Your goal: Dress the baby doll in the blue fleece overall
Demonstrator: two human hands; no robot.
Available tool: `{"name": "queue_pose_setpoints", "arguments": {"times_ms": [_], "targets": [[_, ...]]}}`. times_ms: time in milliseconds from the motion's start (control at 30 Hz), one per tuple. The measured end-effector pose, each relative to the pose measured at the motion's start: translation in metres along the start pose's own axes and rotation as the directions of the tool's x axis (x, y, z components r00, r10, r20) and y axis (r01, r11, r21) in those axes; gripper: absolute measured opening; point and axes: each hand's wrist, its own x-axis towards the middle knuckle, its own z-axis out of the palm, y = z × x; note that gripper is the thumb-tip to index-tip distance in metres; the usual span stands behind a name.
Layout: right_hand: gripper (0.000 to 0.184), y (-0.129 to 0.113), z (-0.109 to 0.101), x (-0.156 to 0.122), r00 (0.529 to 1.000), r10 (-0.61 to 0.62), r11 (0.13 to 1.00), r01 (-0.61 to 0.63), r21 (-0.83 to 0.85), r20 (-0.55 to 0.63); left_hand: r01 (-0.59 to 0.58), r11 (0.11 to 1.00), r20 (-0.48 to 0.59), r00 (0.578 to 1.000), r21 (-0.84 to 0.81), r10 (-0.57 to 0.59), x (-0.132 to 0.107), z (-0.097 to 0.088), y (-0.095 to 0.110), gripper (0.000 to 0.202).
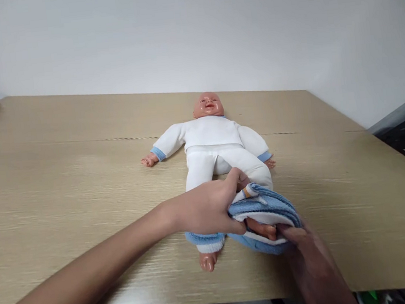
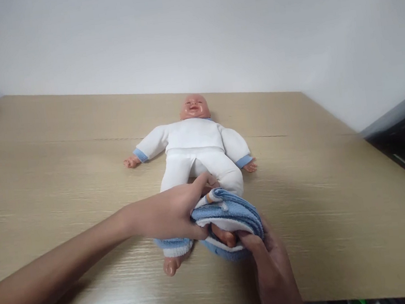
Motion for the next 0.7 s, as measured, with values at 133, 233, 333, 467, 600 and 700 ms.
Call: {"name": "queue_pose_setpoints", "arguments": {"times_ms": [133,233,333,467,600,700], "targets": [[0.033,0.008,-0.004,0.002,0.998,-0.061,0.998,0.061,-0.018,0.009,-0.018,0.997,-0.076,0.997,-0.070,0.013,0.001,0.001,-0.002,0.057],[0.041,0.015,-0.006,0.002,0.996,-0.089,0.996,0.089,0.000,0.005,-0.060,0.994,-0.115,0.992,-0.089,0.050,-0.001,0.002,-0.003,0.057],[0.050,0.011,-0.003,0.006,0.988,-0.152,0.988,0.152,0.009,0.000,-0.052,0.995,-0.133,0.990,-0.080,0.041,-0.004,0.003,-0.003,0.056],[0.038,-0.004,-0.007,0.023,0.960,-0.258,0.963,0.265,-0.053,0.107,-0.059,0.995,-0.157,0.987,-0.079,0.046,-0.009,0.001,-0.002,0.039],[0.023,-0.023,-0.026,0.051,0.910,-0.202,0.950,0.272,-0.155,0.362,-0.092,0.995,-0.195,0.976,0.031,0.096,-0.014,0.001,-0.004,0.024],[0.030,-0.035,-0.041,0.070,0.841,-0.040,0.955,0.191,-0.226,0.540,-0.103,0.983,-0.181,0.975,0.149,0.130,-0.018,0.001,-0.005,0.020]]}}
